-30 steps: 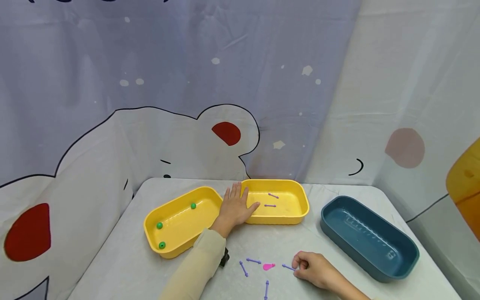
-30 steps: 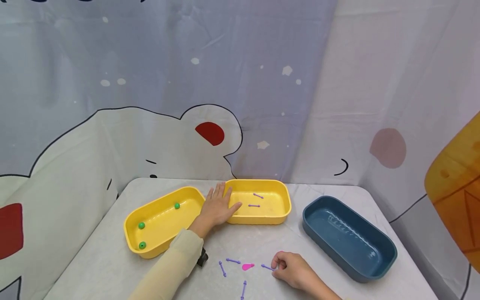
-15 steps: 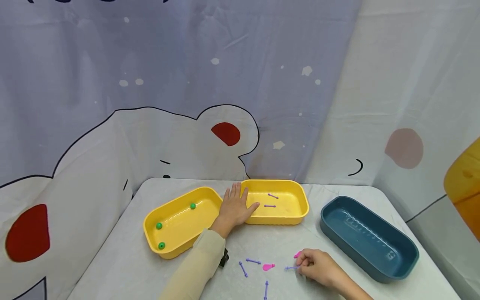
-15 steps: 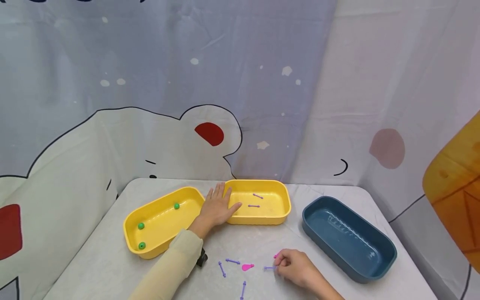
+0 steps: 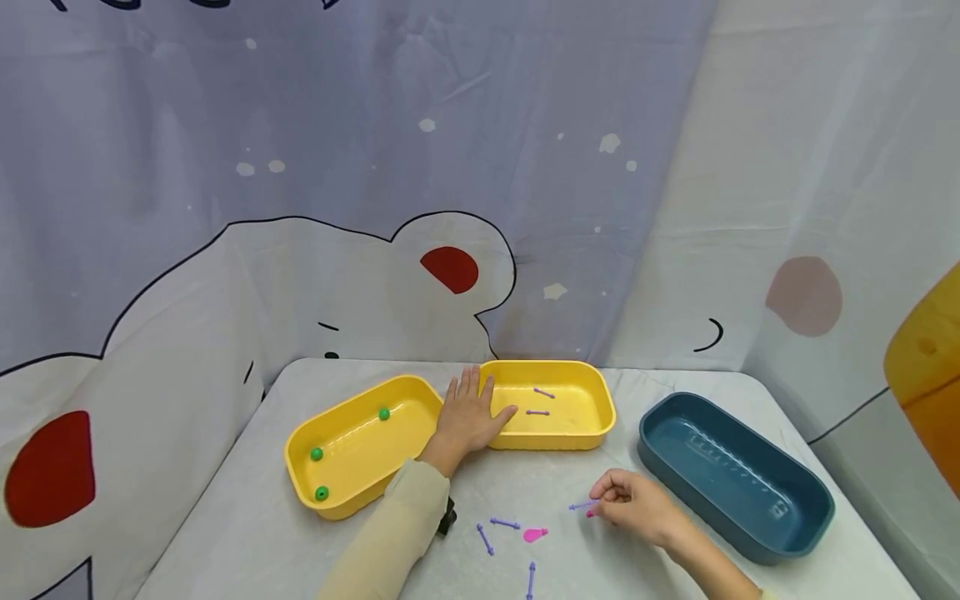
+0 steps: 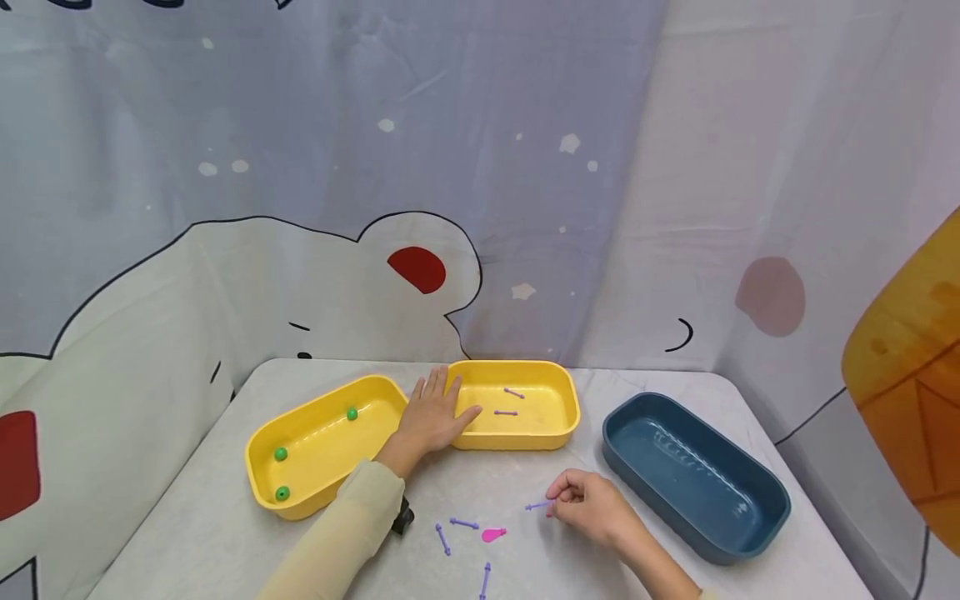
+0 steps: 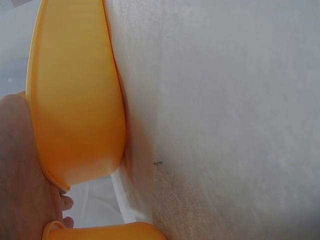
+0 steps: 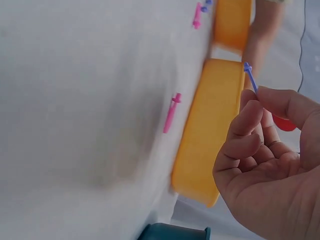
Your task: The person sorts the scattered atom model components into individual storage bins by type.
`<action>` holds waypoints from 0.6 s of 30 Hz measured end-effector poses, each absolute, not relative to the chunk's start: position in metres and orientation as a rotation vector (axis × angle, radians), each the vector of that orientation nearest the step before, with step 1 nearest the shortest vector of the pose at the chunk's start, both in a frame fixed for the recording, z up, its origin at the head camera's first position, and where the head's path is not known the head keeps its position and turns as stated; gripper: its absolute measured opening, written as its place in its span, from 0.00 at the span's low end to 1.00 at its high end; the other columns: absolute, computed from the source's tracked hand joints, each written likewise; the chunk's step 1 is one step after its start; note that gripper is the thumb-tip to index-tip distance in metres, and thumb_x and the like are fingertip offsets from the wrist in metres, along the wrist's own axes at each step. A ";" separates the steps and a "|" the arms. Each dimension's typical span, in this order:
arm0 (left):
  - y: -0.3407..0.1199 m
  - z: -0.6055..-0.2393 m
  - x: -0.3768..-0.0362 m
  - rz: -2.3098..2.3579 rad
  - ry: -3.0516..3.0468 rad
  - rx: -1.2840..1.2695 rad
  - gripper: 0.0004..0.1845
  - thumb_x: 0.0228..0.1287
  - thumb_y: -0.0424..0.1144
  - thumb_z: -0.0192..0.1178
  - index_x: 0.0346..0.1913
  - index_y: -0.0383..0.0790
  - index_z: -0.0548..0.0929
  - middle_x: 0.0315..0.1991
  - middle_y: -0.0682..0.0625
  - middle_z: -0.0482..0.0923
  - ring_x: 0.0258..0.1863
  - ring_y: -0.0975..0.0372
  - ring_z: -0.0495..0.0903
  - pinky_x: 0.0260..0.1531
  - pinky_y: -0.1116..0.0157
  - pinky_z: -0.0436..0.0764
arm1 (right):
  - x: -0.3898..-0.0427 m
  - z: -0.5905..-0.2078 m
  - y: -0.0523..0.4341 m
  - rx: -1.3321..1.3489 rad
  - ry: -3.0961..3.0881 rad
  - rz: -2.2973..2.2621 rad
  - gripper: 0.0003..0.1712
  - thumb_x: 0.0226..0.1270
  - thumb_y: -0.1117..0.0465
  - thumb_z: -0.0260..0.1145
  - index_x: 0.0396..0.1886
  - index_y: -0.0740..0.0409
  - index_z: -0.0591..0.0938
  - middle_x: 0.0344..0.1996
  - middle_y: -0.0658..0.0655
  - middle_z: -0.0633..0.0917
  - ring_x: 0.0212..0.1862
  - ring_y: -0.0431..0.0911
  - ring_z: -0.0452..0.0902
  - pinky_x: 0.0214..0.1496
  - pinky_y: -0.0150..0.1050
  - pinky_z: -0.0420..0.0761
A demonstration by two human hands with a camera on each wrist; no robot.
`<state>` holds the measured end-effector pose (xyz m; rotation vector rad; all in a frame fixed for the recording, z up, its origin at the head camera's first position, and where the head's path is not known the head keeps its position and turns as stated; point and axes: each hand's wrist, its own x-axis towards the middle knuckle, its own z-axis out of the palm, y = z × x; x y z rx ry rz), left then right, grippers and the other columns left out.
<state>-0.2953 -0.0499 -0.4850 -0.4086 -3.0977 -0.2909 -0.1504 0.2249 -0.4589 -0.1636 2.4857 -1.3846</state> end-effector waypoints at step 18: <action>-0.049 -0.488 -0.296 -0.284 -3.099 -0.406 0.47 0.71 0.74 0.31 0.82 0.44 0.52 0.82 0.41 0.42 0.82 0.50 0.41 0.79 0.50 0.40 | -0.170 -0.440 0.219 -0.095 2.535 -1.416 0.11 0.65 0.60 0.73 0.42 0.61 0.84 0.27 0.53 0.83 0.31 0.46 0.78 0.33 0.35 0.76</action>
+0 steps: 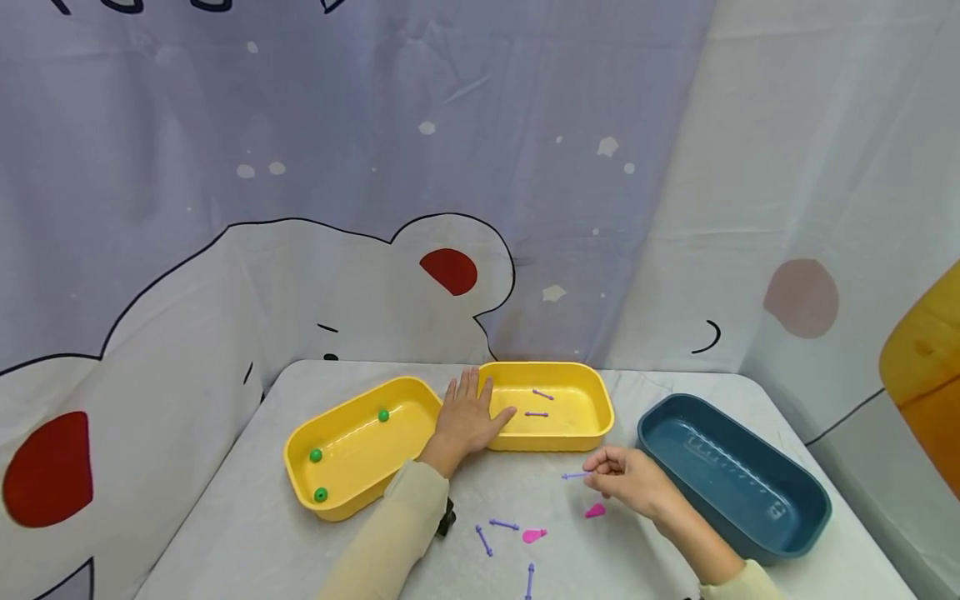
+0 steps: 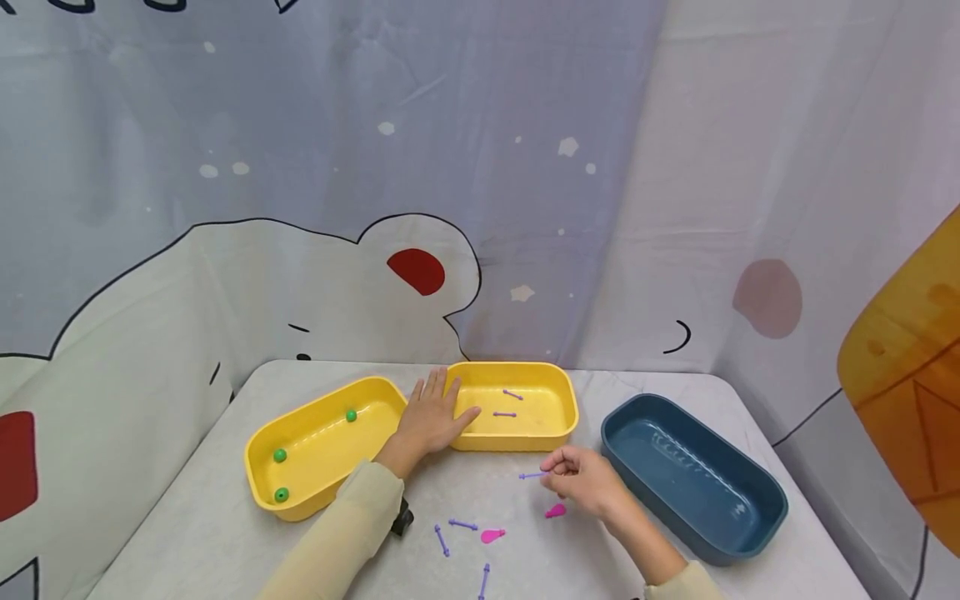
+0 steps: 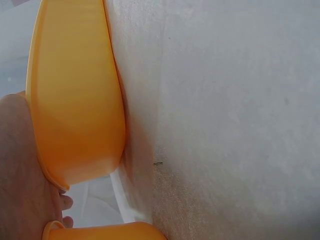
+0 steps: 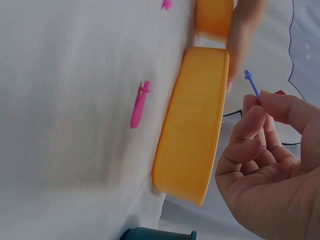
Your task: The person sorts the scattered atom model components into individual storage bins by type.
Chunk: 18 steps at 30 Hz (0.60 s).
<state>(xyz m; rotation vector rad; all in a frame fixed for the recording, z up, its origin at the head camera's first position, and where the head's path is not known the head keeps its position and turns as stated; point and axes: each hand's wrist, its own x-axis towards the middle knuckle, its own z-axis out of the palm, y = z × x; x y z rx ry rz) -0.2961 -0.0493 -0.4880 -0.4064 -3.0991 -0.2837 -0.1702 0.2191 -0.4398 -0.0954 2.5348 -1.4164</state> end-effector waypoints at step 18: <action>-0.050 -0.487 -0.297 -0.272 -3.100 -0.406 0.47 0.71 0.74 0.31 0.82 0.44 0.51 0.82 0.41 0.42 0.82 0.50 0.41 0.79 0.50 0.41 | -0.203 -0.433 0.217 0.034 2.547 -1.533 0.12 0.66 0.57 0.72 0.42 0.60 0.83 0.28 0.52 0.83 0.36 0.52 0.78 0.37 0.40 0.71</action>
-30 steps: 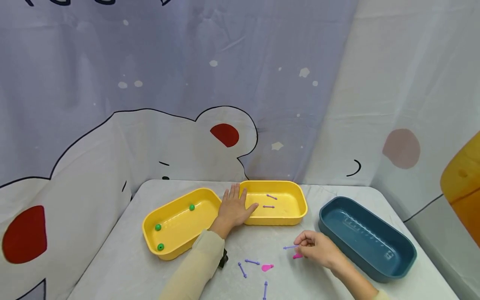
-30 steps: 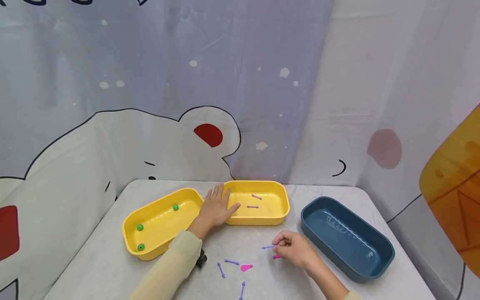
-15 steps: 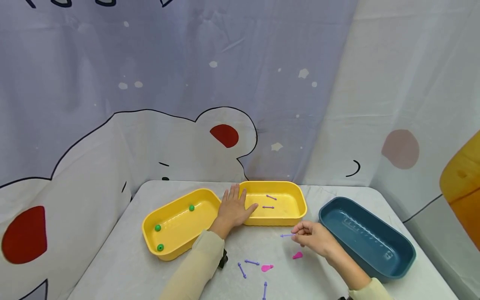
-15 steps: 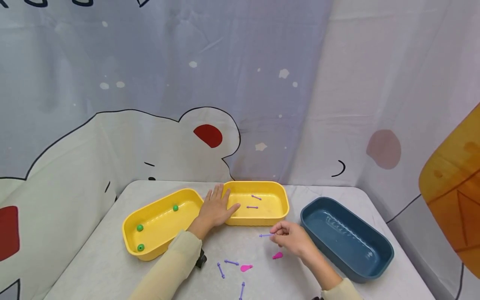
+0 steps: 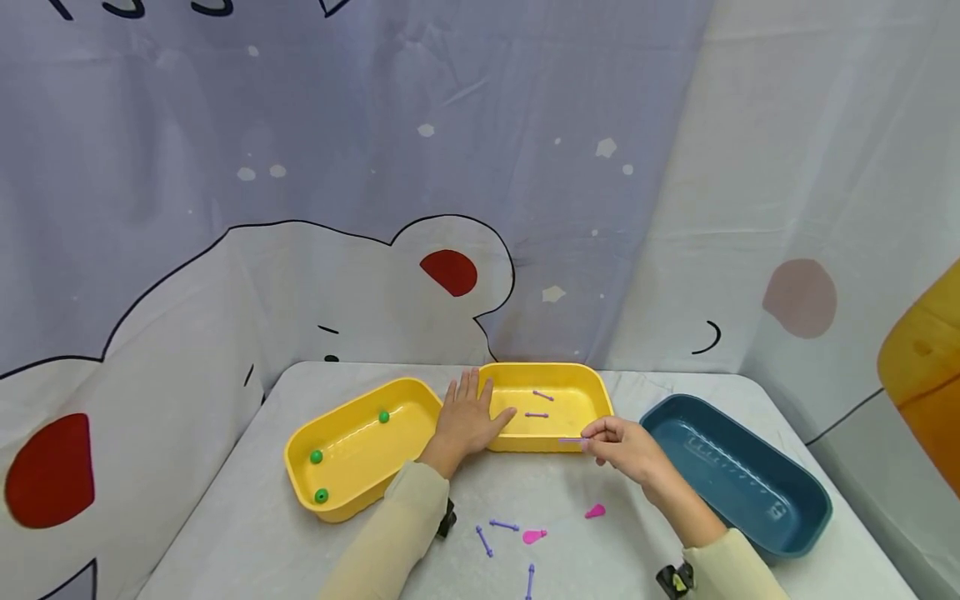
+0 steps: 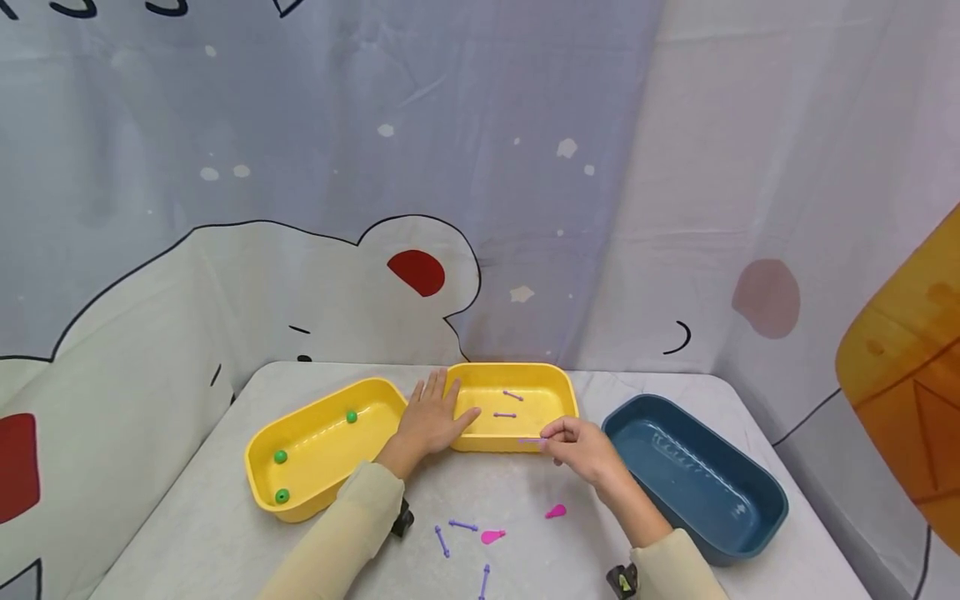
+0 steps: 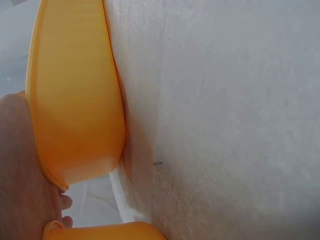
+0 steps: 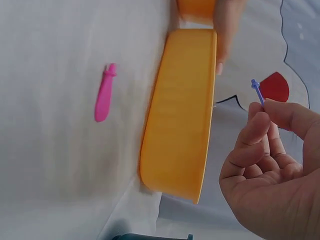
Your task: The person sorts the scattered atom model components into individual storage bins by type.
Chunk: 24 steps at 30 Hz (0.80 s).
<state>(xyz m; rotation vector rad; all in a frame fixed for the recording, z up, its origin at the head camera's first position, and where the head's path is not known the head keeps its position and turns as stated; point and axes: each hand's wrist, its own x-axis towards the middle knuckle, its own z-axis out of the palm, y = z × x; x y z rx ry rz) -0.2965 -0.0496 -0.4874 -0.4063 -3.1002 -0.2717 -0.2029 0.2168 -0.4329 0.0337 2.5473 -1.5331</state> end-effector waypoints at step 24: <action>-0.049 -0.486 -0.295 -0.284 -3.114 -0.400 0.47 0.72 0.73 0.32 0.82 0.44 0.52 0.83 0.41 0.41 0.82 0.50 0.41 0.79 0.50 0.40 | -0.263 -0.431 0.212 0.121 2.506 -1.633 0.16 0.68 0.55 0.70 0.49 0.59 0.82 0.34 0.52 0.86 0.44 0.57 0.79 0.44 0.43 0.76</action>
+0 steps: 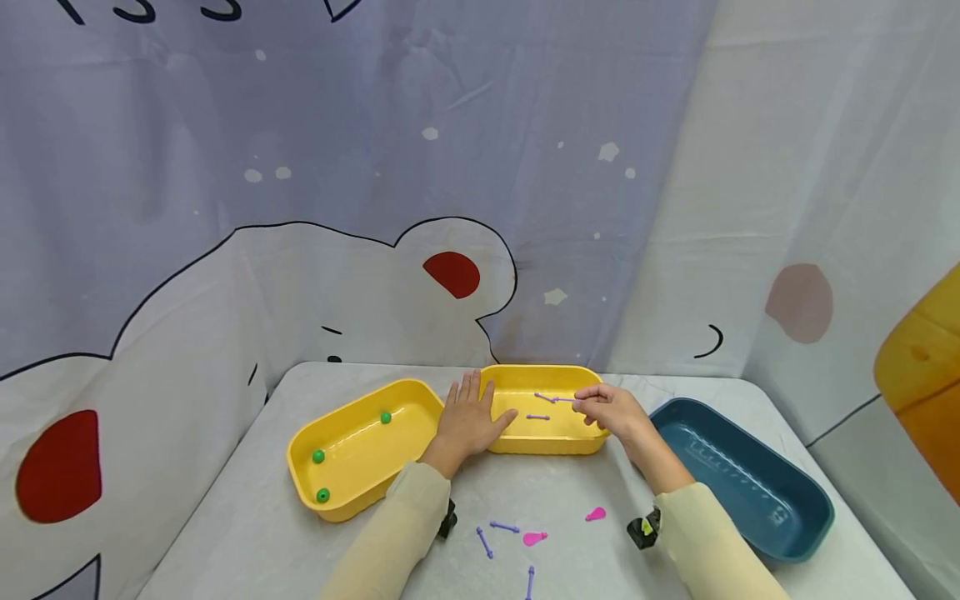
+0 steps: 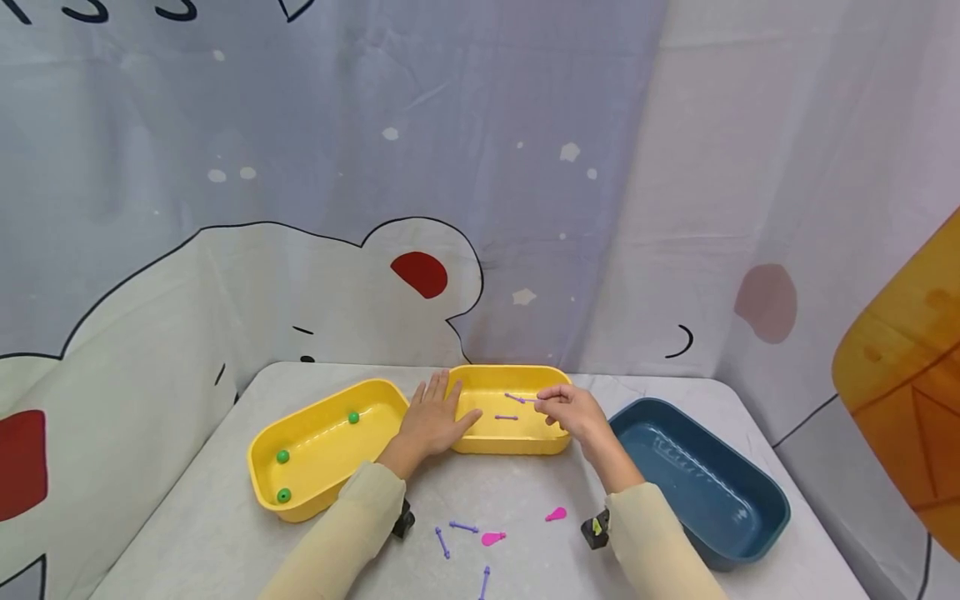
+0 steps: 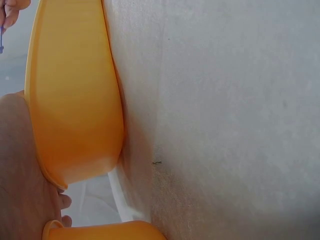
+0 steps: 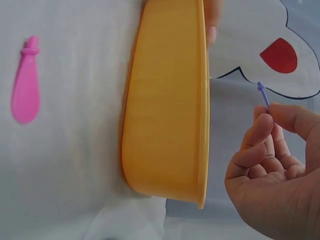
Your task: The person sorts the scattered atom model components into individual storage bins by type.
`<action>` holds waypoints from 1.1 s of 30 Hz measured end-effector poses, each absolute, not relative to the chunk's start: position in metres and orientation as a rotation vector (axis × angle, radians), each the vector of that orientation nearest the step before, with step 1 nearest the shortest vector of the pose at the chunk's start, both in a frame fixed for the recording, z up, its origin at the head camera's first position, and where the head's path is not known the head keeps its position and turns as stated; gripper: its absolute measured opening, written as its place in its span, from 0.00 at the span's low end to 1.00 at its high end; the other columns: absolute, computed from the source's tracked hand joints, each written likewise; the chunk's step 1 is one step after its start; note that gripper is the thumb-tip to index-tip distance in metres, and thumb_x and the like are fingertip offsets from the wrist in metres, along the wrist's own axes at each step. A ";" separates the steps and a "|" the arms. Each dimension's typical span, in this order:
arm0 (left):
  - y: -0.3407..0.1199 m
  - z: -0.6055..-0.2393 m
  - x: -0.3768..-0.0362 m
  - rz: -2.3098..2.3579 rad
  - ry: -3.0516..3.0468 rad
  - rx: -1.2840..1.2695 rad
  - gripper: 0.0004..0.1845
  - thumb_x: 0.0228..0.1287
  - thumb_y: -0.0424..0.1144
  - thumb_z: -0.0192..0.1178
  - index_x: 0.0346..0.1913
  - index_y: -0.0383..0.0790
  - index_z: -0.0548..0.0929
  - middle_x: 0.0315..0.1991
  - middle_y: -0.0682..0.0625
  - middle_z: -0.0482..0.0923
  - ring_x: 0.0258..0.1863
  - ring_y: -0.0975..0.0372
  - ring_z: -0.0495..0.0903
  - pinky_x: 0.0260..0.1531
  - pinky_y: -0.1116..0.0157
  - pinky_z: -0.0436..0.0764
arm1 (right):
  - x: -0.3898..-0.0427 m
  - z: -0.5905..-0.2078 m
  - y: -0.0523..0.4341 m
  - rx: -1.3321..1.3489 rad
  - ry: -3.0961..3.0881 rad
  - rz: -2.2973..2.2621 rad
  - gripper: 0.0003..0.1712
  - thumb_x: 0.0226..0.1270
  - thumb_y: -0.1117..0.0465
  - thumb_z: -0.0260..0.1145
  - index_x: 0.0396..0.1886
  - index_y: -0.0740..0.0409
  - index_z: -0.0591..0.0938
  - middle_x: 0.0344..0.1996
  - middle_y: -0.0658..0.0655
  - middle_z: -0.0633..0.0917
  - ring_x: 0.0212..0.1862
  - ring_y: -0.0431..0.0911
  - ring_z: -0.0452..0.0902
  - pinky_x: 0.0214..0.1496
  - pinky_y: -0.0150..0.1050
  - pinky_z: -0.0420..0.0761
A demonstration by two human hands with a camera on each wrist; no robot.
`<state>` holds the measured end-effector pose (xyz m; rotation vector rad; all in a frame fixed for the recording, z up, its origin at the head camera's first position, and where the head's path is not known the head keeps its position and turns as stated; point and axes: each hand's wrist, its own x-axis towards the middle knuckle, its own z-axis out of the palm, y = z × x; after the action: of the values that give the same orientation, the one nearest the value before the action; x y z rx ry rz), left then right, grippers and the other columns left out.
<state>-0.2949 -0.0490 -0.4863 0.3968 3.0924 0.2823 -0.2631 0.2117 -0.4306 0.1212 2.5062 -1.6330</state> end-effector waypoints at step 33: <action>-0.050 -0.487 -0.294 0.276 3.106 0.401 0.46 0.72 0.72 0.33 0.81 0.44 0.53 0.82 0.41 0.42 0.82 0.50 0.43 0.79 0.49 0.43 | -0.312 -0.427 0.193 0.208 2.522 -1.677 0.17 0.71 0.55 0.67 0.54 0.59 0.82 0.45 0.56 0.86 0.42 0.52 0.82 0.46 0.41 0.74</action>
<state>-0.2945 -0.0497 -0.4865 0.4006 3.1059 0.2760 -0.3122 0.1927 -0.4270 0.2076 2.5221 -1.6766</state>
